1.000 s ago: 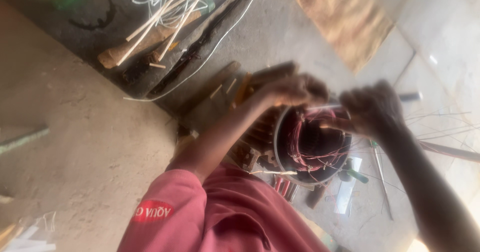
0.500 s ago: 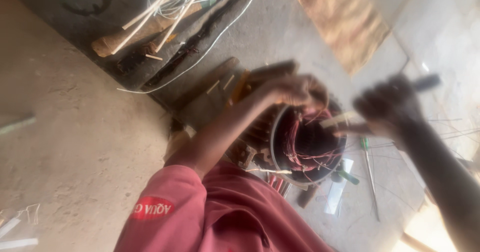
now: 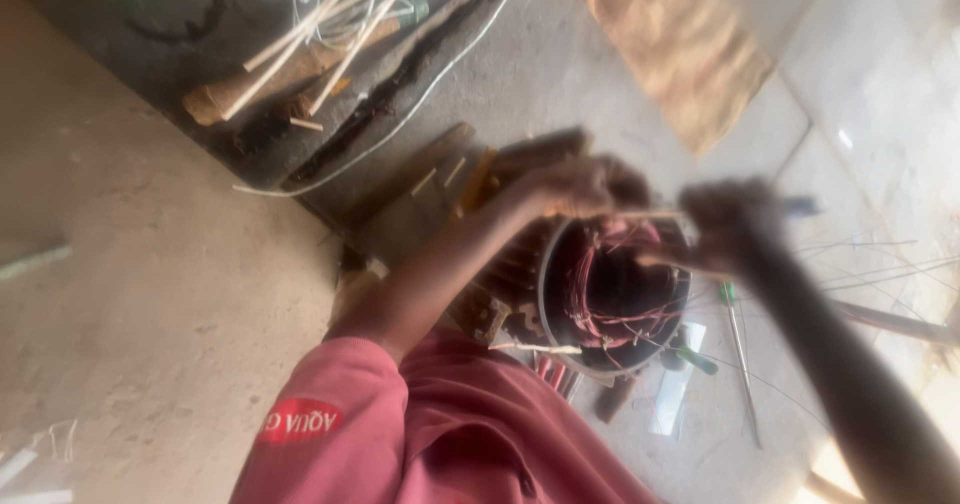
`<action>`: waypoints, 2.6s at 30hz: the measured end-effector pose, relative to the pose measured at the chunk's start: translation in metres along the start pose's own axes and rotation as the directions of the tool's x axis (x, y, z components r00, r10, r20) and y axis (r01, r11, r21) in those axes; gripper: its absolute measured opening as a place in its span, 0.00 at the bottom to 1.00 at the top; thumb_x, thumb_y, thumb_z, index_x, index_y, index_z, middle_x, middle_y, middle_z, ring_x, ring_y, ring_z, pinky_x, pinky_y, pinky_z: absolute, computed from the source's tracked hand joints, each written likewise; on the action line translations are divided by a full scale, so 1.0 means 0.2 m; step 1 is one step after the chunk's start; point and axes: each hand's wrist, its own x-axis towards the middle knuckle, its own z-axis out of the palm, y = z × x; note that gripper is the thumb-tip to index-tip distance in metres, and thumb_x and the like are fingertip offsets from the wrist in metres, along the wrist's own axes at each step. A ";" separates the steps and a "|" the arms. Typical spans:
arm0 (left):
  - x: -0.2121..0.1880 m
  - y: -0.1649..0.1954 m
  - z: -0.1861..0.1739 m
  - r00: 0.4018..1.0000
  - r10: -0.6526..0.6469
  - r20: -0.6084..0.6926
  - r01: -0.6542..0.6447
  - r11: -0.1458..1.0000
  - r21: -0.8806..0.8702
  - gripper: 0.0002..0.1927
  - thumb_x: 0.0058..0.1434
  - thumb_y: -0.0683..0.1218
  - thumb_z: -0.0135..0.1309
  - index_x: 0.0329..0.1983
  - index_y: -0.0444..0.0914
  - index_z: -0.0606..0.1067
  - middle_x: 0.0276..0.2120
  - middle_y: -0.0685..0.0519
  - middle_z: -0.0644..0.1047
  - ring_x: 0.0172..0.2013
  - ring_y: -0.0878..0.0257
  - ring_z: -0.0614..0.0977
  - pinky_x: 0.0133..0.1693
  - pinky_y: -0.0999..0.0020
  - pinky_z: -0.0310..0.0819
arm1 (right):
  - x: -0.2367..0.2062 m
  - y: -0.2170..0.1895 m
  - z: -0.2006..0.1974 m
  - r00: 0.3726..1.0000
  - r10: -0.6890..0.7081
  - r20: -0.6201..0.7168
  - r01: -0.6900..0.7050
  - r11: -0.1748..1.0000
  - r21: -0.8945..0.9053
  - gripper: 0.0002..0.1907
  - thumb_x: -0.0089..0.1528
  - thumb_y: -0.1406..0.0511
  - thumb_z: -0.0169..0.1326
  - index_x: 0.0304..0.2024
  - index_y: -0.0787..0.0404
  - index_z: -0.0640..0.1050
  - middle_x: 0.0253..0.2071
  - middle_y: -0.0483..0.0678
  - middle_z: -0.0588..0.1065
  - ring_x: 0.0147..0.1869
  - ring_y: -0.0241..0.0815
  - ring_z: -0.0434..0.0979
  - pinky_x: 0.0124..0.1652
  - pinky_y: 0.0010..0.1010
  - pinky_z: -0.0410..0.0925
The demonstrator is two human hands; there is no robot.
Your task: The person works on an electric motor stator on a workbench, pulling and arranging red copper winding wires from the coil slots and using pliers to grip and cut the wire ends. They handle loose wire strands and small tools around the stator throughout the clip.
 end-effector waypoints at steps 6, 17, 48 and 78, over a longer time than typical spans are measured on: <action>-0.04 -0.01 -0.02 0.999 0.043 -0.010 -0.043 0.999 -0.011 0.04 0.68 0.37 0.51 0.38 0.35 0.76 0.29 0.47 0.77 0.28 0.60 0.80 0.33 0.68 0.81 | -0.17 -0.02 0.23 0.832 0.459 0.312 -0.513 0.420 0.748 0.18 0.67 0.53 0.42 0.41 0.58 0.75 0.22 0.42 0.71 0.21 0.40 0.73 0.23 0.37 0.68; 0.04 -0.17 -0.04 0.948 0.306 0.090 -0.301 0.952 -0.058 0.05 0.72 0.39 0.51 0.44 0.35 0.78 0.26 0.50 0.75 0.22 0.66 0.72 0.25 0.72 0.69 | 0.06 -0.27 0.67 0.902 0.422 -0.092 -0.245 0.675 0.696 0.13 0.76 0.61 0.39 0.52 0.54 0.75 0.44 0.52 0.76 0.44 0.54 0.77 0.46 0.50 0.70; 0.03 -0.13 0.00 0.959 0.152 -0.240 -0.117 0.981 0.151 0.04 0.64 0.39 0.58 0.41 0.33 0.77 0.30 0.47 0.81 0.25 0.63 0.81 0.26 0.72 0.79 | -0.05 -0.33 0.29 0.661 0.495 -0.564 0.088 0.695 0.713 0.41 0.58 0.50 0.68 0.65 0.71 0.73 0.33 0.48 0.79 0.34 0.43 0.81 0.32 0.35 0.75; 0.03 -0.12 -0.01 0.974 0.162 -0.156 -0.139 0.979 0.152 0.04 0.63 0.40 0.58 0.37 0.34 0.77 0.27 0.48 0.80 0.23 0.65 0.80 0.25 0.74 0.78 | -0.02 -0.27 0.28 0.529 0.398 -0.749 0.005 0.882 0.472 0.32 0.68 0.61 0.65 0.68 0.63 0.64 0.44 0.48 0.82 0.33 0.41 0.81 0.25 0.26 0.70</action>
